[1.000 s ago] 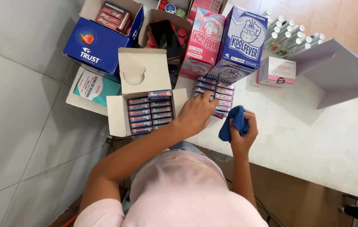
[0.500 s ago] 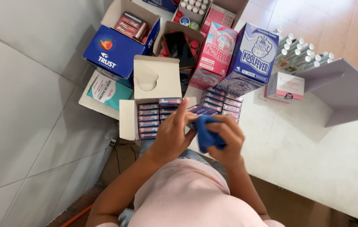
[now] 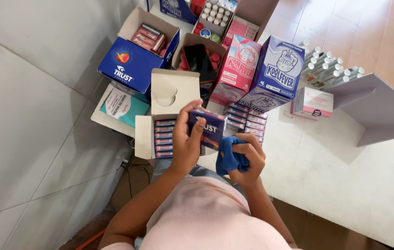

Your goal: Cleaning and organizing small product boxes in a pharmacy storage area.

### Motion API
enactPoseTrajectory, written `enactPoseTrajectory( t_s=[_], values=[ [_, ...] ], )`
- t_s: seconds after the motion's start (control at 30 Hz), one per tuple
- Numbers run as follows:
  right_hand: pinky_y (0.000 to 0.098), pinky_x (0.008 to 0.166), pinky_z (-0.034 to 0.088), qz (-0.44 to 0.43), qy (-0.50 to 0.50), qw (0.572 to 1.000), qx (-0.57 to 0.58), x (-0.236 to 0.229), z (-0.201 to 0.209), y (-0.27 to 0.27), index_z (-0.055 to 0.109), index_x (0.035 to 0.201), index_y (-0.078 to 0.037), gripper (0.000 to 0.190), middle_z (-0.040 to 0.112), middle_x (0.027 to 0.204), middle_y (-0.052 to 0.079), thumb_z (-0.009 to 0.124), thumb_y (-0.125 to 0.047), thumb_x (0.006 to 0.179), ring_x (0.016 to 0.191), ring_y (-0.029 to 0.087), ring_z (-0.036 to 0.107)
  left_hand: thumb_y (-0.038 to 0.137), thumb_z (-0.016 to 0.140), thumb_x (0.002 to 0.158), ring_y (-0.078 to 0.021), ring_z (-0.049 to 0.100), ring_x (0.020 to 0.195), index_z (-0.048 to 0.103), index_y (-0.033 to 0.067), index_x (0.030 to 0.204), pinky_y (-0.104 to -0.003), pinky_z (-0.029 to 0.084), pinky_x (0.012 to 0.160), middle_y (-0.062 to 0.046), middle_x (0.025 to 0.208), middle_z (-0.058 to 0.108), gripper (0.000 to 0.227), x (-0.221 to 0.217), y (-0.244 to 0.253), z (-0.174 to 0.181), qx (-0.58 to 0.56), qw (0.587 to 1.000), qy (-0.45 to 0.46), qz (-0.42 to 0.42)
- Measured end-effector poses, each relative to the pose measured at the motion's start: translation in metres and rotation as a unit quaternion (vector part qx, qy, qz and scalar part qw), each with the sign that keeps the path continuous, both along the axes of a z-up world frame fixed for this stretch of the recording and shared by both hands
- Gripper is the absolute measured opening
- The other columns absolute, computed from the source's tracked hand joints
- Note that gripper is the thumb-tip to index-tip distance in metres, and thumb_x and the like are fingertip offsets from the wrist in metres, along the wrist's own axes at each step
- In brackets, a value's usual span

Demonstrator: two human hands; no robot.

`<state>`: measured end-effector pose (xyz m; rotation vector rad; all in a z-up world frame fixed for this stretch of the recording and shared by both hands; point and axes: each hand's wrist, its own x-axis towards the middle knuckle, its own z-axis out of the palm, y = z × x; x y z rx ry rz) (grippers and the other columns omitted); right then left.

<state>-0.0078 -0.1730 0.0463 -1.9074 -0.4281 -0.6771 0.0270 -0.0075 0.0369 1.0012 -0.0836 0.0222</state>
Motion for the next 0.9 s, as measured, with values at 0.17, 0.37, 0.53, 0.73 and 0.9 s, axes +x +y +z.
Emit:
enactPoseTrajectory(
  t_s=[0.17,0.37,0.53,0.73,0.9],
  values=[
    [0.0332,0.079,0.053,-0.080,-0.015,0.997,0.003,0.008,0.013,-0.002,0.059,0.092,-0.002,0.021,0.065,0.104,0.016,0.077,-0.006,0.083,0.091,0.023,0.065,0.030,0.059,0.108,-0.0166,0.061,0.112,0.050,-0.0001,0.149,-0.028,0.050,0.102,-0.011,0.126,0.064,0.051,-0.016,-0.007,-0.005,0.159,0.986,-0.043,-0.038],
    [0.0359,0.093,0.051,-0.083,-0.105,0.985,0.104,0.001,-0.012,0.027,0.051,0.101,-0.005,0.029,0.061,0.113,0.017,0.074,-0.019,0.092,0.103,0.025,0.061,0.066,0.049,0.097,-0.0165,0.048,0.120,0.035,0.0042,0.163,-0.028,0.039,0.109,-0.011,0.137,0.046,0.092,-0.022,-0.002,0.004,0.206,0.972,-0.071,-0.089],
    [0.0372,0.093,0.050,-0.006,-0.131,0.990,0.055,0.010,-0.011,0.023,0.050,0.100,-0.006,0.035,0.063,0.111,0.017,0.078,-0.026,0.093,0.099,0.024,0.061,0.072,0.067,0.085,-0.0205,0.042,0.130,0.032,0.0031,0.160,-0.030,0.033,0.113,-0.012,0.144,0.038,0.108,-0.023,0.011,0.019,0.116,0.976,-0.073,-0.170],
    [0.0360,0.089,0.052,-0.073,0.025,0.985,0.157,0.019,0.011,0.029,0.054,0.103,-0.003,0.018,0.062,0.116,0.018,0.070,-0.005,0.095,0.103,0.028,0.063,0.061,0.067,0.094,-0.0195,0.043,0.142,0.031,0.0043,0.161,-0.031,0.033,0.121,-0.011,0.152,0.044,0.095,-0.019,-0.001,0.009,0.139,0.982,-0.067,-0.112],
    [0.0378,0.089,0.052,-0.001,0.012,1.000,-0.027,0.021,-0.002,0.026,0.058,0.093,-0.001,0.019,0.064,0.109,0.021,0.070,-0.002,0.078,0.100,0.029,0.065,0.055,0.060,0.100,-0.0150,0.053,0.111,0.037,0.0057,0.166,-0.026,0.047,0.094,-0.010,0.136,0.056,0.085,-0.019,-0.002,-0.029,-0.033,0.998,0.034,-0.036]
  ],
)
